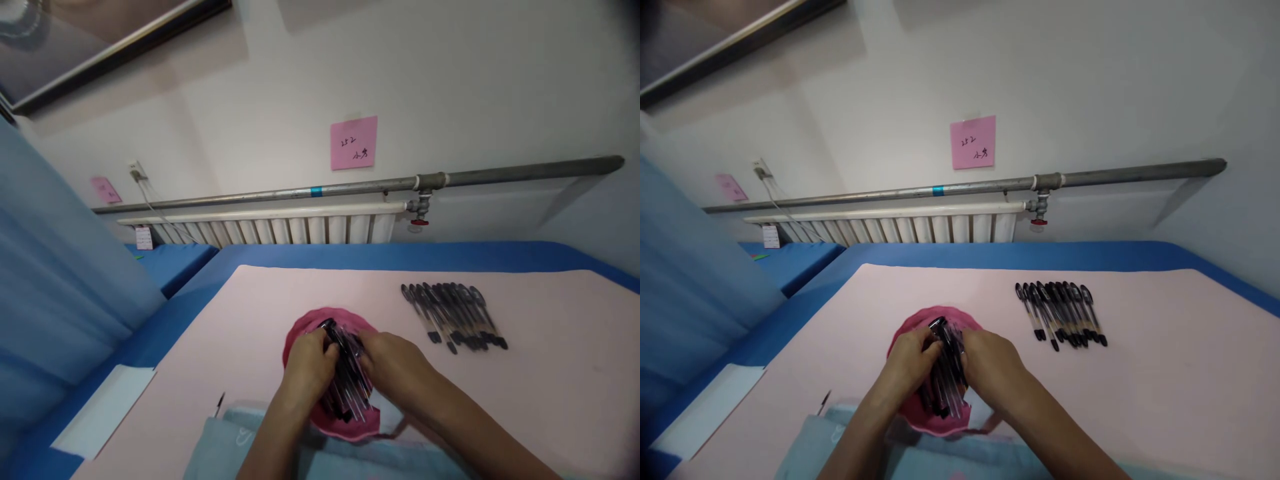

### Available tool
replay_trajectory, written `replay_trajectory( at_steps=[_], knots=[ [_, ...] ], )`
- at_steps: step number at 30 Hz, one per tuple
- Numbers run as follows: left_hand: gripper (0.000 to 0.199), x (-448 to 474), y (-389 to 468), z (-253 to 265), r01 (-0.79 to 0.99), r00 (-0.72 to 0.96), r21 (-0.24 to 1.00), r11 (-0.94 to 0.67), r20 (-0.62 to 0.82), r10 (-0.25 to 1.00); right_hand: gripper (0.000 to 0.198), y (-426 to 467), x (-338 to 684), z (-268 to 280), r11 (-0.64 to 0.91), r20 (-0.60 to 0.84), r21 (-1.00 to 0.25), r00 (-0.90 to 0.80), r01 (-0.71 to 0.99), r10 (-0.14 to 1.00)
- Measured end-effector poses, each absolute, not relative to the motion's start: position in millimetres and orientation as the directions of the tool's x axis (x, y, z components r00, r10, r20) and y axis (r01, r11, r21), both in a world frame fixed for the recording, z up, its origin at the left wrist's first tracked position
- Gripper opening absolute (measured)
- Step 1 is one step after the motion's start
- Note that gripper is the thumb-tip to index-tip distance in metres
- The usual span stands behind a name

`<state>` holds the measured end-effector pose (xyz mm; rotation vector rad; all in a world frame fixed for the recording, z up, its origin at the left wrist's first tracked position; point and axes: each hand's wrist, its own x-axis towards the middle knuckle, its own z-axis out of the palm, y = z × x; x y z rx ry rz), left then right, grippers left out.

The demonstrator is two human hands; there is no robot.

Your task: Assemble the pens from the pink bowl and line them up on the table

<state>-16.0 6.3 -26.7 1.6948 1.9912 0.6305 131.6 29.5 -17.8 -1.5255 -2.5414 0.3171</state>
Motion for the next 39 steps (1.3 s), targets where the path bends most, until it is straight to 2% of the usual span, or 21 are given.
replay_trajectory(
  at_steps=[7,11,17,20,23,27,32,35,39],
  knots=[
    [0.02,-11.3,4.5,-28.0,0.767,-0.056,0.634,0.102,-0.093,0.994,0.017,31.8,133.6,-22.8,0.472,0.054,-0.271,-0.476,0.839,0.878],
    [0.021,-9.8,3.8,-32.6,0.728,-0.048,0.672,0.134,-0.144,0.988,0.016,29.6,135.9,-21.7,0.479,0.002,-0.289,-0.5,0.829,0.866],
    [0.009,-10.0,8.7,-41.4,0.594,-0.121,0.785,0.174,-0.126,0.985,0.015,30.5,138.0,-18.3,0.434,-0.053,-0.45,-0.509,0.78,0.859],
    [0.011,-9.2,10.0,-42.7,0.525,-0.16,0.833,0.178,-0.109,0.981,0.016,30.9,139.3,-16.1,0.373,-0.08,-0.555,-0.494,0.744,0.866],
    [0.014,-8.1,8.9,-40.4,0.404,-0.177,0.903,0.149,-0.083,0.981,0.019,31.7,140.8,-16.0,0.281,-0.105,-0.702,-0.486,0.654,0.868],
    [0.01,-9.2,6.6,-34.6,0.132,-0.153,0.98,0.15,-0.13,0.98,0.019,33.9,141.5,-19.3,0.131,-0.144,-0.849,-0.462,0.512,0.875],
    [0.015,-15.5,3.9,-26.0,-0.117,-0.117,0.972,0.202,-0.216,0.969,0.015,35.4,141.5,-19.0,0.095,-0.101,-0.904,-0.423,0.417,0.9],
    [0.017,-16.7,1.0,-22.0,-0.153,-0.058,0.974,0.165,-0.176,0.983,0.011,35.0,142.4,-12.2,0.081,-0.067,-0.938,-0.406,0.336,0.912],
    [0.018,-20.5,-0.4,-16.6,-0.291,-0.084,0.952,0.095,-0.125,0.989,0.007,34.2,144.7,-2.4,0.101,-0.049,-0.93,-0.391,0.353,0.919]
  ],
)
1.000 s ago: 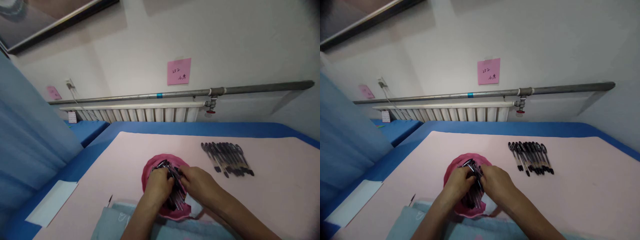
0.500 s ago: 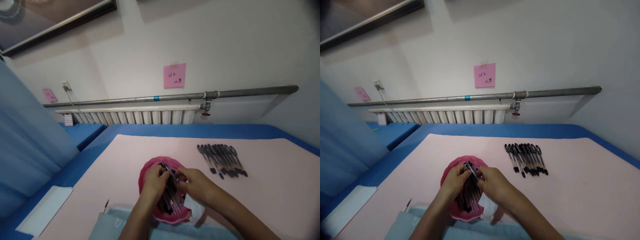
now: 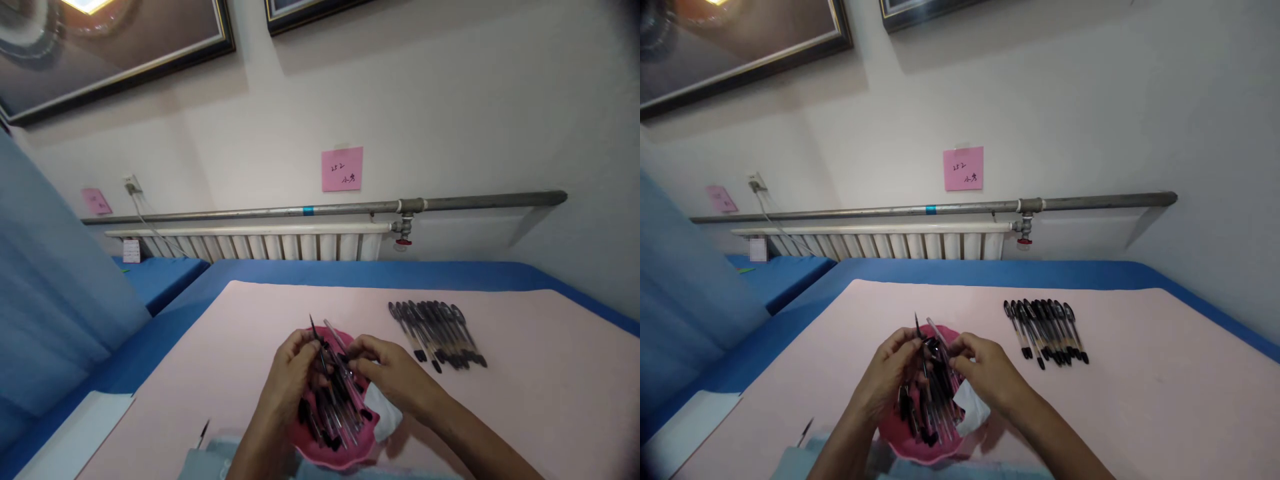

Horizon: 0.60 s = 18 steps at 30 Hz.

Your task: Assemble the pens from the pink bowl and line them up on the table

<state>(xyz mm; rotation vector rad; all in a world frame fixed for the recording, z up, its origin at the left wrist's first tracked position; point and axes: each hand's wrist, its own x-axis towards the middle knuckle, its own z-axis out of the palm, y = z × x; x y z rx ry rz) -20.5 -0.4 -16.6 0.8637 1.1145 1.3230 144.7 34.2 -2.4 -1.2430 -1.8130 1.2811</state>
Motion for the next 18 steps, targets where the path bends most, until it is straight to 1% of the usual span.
replay_trajectory(
  at_steps=[3,6,11,15,18],
  knots=[
    [0.023,-32.3,1.7,-10.4,-0.477,-0.2,0.879,0.009,-0.118,0.973,0.008,34.0,146.1,-1.9,0.124,-0.043,-0.917,-0.405,0.378,0.913],
    [0.029,-47.0,3.9,-5.4,-0.581,-0.302,0.809,-0.091,-0.11,0.947,0.01,33.0,145.7,-4.9,0.165,-0.021,-0.911,-0.444,0.377,0.896],
    [0.028,-54.5,4.2,-4.9,-0.621,-0.383,0.758,-0.2,-0.071,0.921,0.012,27.3,141.1,-5.0,0.227,0.0,-0.886,-0.488,0.405,0.873],
    [0.029,-48.8,3.8,-5.4,-0.624,-0.406,0.749,-0.224,-0.065,0.912,0.014,23.1,138.4,-3.7,0.266,0.015,-0.865,-0.508,0.426,0.861],
    [0.03,-47.1,3.7,-4.2,-0.623,-0.409,0.748,-0.228,-0.062,0.91,0.014,22.1,137.6,-3.2,0.267,0.012,-0.86,-0.507,0.434,0.862]
  ],
)
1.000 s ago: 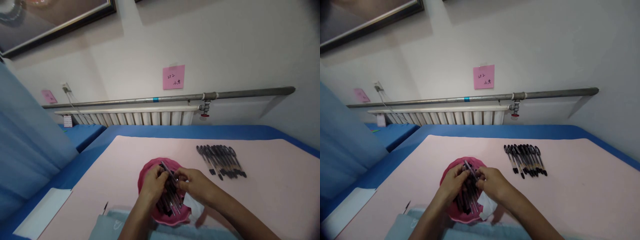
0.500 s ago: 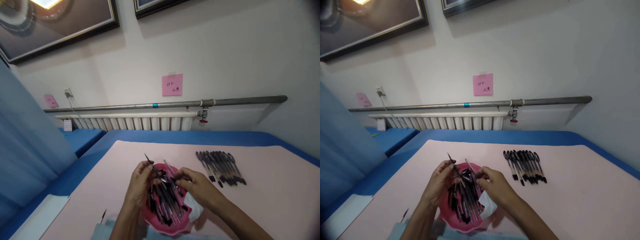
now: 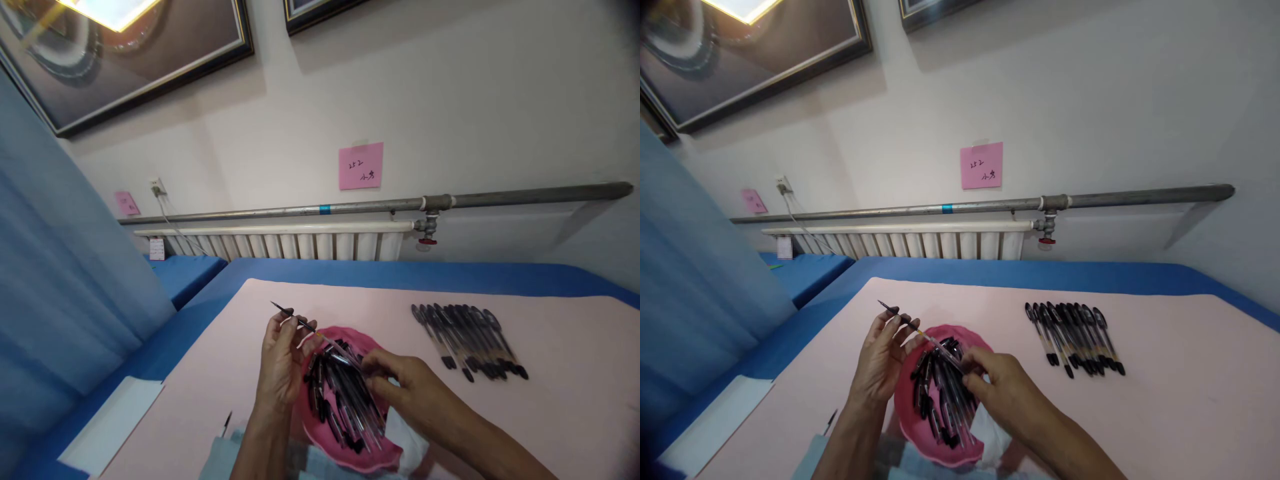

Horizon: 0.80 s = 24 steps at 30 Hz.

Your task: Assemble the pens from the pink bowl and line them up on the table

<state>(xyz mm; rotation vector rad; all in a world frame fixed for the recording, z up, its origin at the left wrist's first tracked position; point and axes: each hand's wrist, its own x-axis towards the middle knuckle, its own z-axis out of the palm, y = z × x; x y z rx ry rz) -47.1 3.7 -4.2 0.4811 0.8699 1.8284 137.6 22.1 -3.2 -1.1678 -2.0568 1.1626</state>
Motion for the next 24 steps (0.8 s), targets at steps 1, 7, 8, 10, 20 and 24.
replay_trajectory(
  at_steps=[1,7,8,10,20,24],
  knots=[
    [0.03,-47.2,3.6,-3.9,-0.619,-0.413,0.75,-0.232,-0.06,0.909,0.014,21.9,137.5,-3.0,0.265,0.011,-0.861,-0.506,0.434,0.863],
    [0.032,-49.3,3.3,-5.8,-0.587,-0.433,0.774,-0.238,-0.052,0.9,0.016,19.4,136.9,-0.9,0.254,-0.001,-0.867,-0.513,0.428,0.859],
    [0.032,-49.3,3.2,-6.0,-0.584,-0.431,0.776,-0.238,-0.048,0.901,0.016,19.1,136.9,-0.8,0.257,0.002,-0.867,-0.513,0.427,0.859],
    [0.033,-48.9,3.1,-6.1,-0.577,-0.43,0.781,-0.241,-0.04,0.902,0.016,19.0,137.0,-1.6,0.265,0.011,-0.866,-0.514,0.425,0.858],
    [0.033,-46.4,2.6,-2.4,-0.517,-0.476,0.815,-0.262,-0.02,0.879,0.017,19.0,139.5,-8.4,0.349,0.072,-0.822,-0.526,0.45,0.847],
    [0.033,-46.2,2.2,-1.2,-0.515,-0.481,0.817,-0.26,-0.024,0.876,0.016,17.5,139.9,-6.3,0.384,0.099,-0.798,-0.528,0.465,0.844]
  ],
)
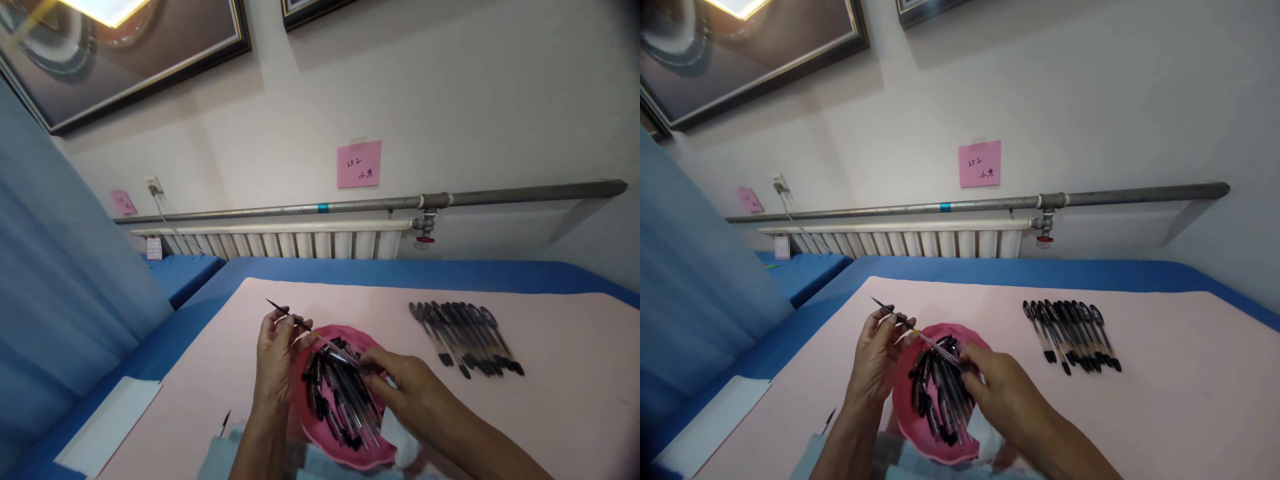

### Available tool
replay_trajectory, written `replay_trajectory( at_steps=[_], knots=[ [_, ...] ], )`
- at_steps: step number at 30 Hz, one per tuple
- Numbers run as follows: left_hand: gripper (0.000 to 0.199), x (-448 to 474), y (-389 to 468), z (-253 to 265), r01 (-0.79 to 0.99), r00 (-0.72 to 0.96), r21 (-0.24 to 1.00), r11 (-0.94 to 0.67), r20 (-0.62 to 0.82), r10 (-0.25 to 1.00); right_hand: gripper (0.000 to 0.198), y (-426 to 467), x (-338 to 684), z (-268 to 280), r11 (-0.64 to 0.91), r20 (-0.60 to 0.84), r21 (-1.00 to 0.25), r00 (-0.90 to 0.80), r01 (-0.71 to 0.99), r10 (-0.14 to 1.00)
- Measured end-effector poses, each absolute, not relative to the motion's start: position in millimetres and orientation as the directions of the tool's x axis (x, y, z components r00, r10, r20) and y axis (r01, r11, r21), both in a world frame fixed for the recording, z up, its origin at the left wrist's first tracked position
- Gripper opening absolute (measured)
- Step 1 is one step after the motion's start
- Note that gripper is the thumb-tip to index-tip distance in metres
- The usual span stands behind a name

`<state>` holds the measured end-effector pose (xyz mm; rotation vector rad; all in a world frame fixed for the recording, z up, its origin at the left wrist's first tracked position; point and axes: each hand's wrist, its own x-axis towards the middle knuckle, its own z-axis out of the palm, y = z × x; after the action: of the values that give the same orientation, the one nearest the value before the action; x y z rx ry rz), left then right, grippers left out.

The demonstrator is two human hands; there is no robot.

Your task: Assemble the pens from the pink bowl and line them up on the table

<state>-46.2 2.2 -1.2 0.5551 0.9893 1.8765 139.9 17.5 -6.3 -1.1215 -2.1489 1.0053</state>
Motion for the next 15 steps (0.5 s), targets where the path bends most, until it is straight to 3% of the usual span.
replay_trajectory(
  at_steps=[15],
  knots=[
    [0.035,-47.0,1.8,-1.5,-0.514,-0.484,0.824,-0.239,-0.048,0.874,0.017,20.3,140.1,-8.4,0.395,0.1,-0.782,-0.529,0.482,0.843]
  ],
)
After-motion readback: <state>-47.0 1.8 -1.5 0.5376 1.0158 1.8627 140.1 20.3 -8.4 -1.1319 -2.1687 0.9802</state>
